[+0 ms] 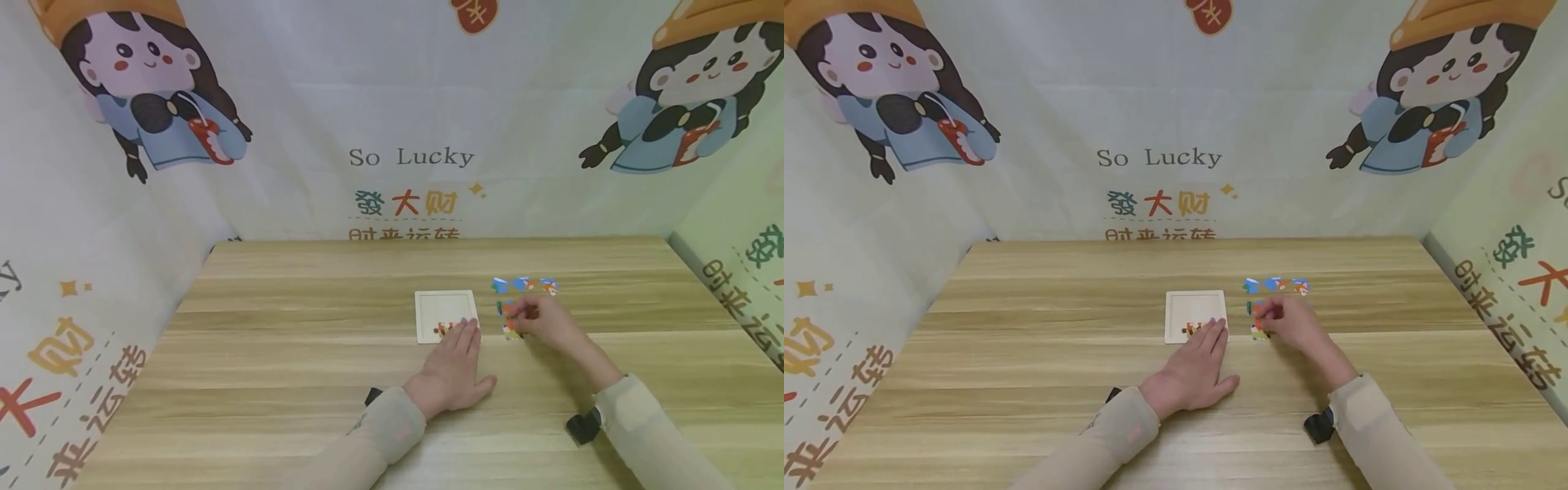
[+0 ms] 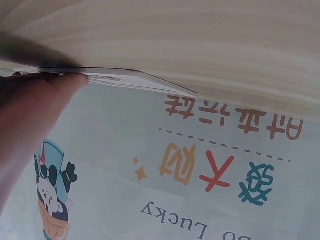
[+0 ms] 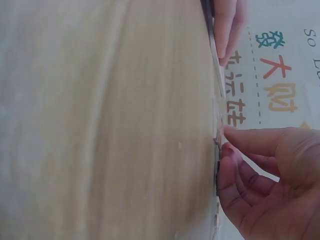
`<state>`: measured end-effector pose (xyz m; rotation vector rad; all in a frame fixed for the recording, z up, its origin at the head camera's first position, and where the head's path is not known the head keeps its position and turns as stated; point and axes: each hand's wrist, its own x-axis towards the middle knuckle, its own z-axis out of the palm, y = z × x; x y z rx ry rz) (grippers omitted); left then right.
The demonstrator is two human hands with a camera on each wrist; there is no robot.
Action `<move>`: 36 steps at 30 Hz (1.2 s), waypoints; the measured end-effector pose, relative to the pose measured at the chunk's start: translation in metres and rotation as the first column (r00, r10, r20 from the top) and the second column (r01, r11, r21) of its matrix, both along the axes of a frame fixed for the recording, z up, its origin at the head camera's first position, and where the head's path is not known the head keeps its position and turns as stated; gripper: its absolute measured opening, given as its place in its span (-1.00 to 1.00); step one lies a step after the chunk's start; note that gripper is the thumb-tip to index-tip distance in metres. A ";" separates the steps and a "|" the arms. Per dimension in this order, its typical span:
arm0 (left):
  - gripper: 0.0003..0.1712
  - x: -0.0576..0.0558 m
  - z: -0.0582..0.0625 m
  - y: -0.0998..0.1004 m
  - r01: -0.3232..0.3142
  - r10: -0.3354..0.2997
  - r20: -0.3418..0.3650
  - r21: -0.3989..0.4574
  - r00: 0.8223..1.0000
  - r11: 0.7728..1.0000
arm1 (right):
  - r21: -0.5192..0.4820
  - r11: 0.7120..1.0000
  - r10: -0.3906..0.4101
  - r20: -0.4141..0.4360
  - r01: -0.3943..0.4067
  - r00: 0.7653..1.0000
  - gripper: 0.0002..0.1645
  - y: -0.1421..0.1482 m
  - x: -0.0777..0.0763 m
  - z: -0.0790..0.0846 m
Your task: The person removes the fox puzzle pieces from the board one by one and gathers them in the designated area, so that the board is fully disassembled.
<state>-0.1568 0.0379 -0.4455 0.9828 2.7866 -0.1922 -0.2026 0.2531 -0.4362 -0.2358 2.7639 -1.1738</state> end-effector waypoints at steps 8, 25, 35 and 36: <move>-0.10 0.004 0.001 0.000 -0.026 0.026 0.008 0.045 1.000 0.999 | 0.071 0.997 0.008 -0.118 0.000 0.993 -0.86 -0.014 -0.005 0.012; -0.12 0.007 -0.001 0.002 -0.010 0.013 -0.069 0.047 0.998 0.999 | 0.281 0.894 0.390 -0.103 -0.349 0.915 -0.93 -0.092 -0.025 0.006; -0.04 0.008 -0.004 0.004 -0.044 0.044 -0.010 0.018 0.999 0.999 | -0.193 0.950 0.261 0.060 -0.245 0.964 -0.88 -0.088 -0.032 0.000; -0.03 0.008 -0.004 0.004 -0.048 0.048 0.001 0.017 0.999 0.999 | -0.219 0.950 0.243 0.065 -0.224 0.968 -0.87 -0.087 -0.033 0.001</move>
